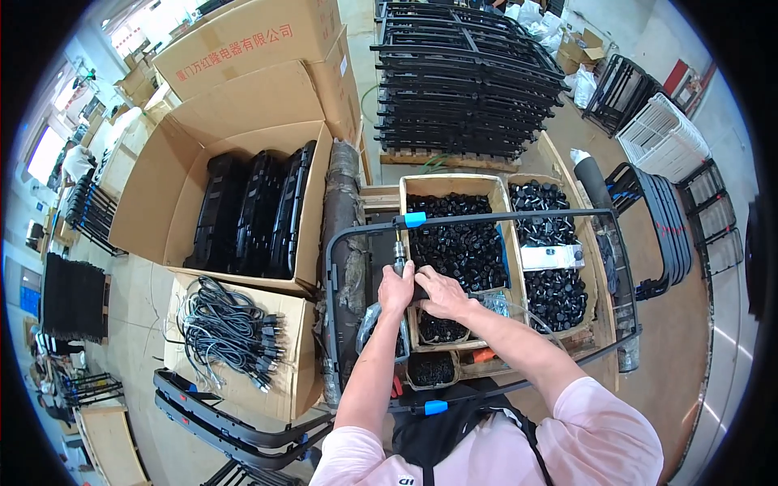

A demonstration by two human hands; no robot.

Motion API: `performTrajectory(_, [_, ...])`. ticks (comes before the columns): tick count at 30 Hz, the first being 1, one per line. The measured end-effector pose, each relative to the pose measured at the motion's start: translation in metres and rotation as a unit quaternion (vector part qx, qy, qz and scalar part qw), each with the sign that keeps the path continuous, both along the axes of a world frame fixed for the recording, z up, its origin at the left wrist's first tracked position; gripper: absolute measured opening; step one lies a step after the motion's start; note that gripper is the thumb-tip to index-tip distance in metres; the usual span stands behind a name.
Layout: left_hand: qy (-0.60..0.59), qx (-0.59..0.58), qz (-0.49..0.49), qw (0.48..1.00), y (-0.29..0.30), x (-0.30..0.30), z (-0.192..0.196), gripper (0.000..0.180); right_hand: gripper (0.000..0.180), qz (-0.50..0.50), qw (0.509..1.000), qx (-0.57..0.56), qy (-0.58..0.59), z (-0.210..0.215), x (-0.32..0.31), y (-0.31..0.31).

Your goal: Assemble plastic components and wiring onto metal chair frames using an electric screwdriver.

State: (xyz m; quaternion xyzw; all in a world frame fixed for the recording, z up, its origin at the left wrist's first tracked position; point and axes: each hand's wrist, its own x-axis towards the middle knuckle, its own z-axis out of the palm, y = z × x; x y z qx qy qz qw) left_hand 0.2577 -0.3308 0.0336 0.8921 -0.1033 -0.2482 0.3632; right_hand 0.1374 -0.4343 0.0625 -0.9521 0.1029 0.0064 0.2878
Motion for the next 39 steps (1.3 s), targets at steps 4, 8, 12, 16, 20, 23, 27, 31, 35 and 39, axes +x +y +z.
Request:
performTrajectory(4, [-0.012,0.002,0.01,1.0,0.003,-0.002,-0.003,0.075,0.055,-0.002,1.0,0.01,0.008,0.005,-0.003,0.002])
performTrajectory(8, [-0.022,0.015,0.002,1.0,0.008,0.0,-0.002,0.08,0.058,-0.003,1.0,0.01,0.007,0.003,-0.008,0.007])
performTrajectory(12, [-0.042,0.037,-0.017,0.998,0.013,0.002,0.003,0.08,0.057,0.001,1.0,0.009,0.005,0.002,-0.011,0.01])
performTrajectory(16, [-0.065,0.056,-0.022,0.996,0.01,-0.002,0.011,0.076,0.054,-0.004,1.0,-0.003,-0.003,0.002,-0.015,0.01])
performTrajectory(20, [-0.104,0.051,-0.026,0.993,0.016,-0.009,0.005,0.07,0.05,0.013,0.999,-0.032,-0.026,0.003,-0.019,0.013])
performTrajectory(23, [-0.13,0.023,-0.026,0.991,0.013,-0.02,0.007,0.065,0.056,0.0,0.998,-0.067,-0.012,0.005,-0.028,0.011])
performTrajectory(27, [-0.147,0.018,-0.037,0.988,-0.003,-0.031,0.017,0.065,0.065,-0.03,0.998,-0.061,-0.002,0.015,-0.033,-0.003])
performTrajectory(31, [-0.153,0.041,-0.065,0.985,-0.012,-0.039,0.019,0.062,0.058,-0.027,0.998,-0.047,0.013,0.016,-0.042,-0.016])
performTrajectory(35, [-0.111,0.062,-0.069,0.989,-0.018,-0.043,0.021,0.067,0.068,-0.027,0.999,-0.032,0.035,0.008,-0.045,-0.026])
performTrajectory(39, [-0.13,0.049,-0.057,0.989,-0.02,-0.04,0.018,0.066,0.069,-0.018,0.999,-0.024,0.035,0.004,-0.041,-0.031])
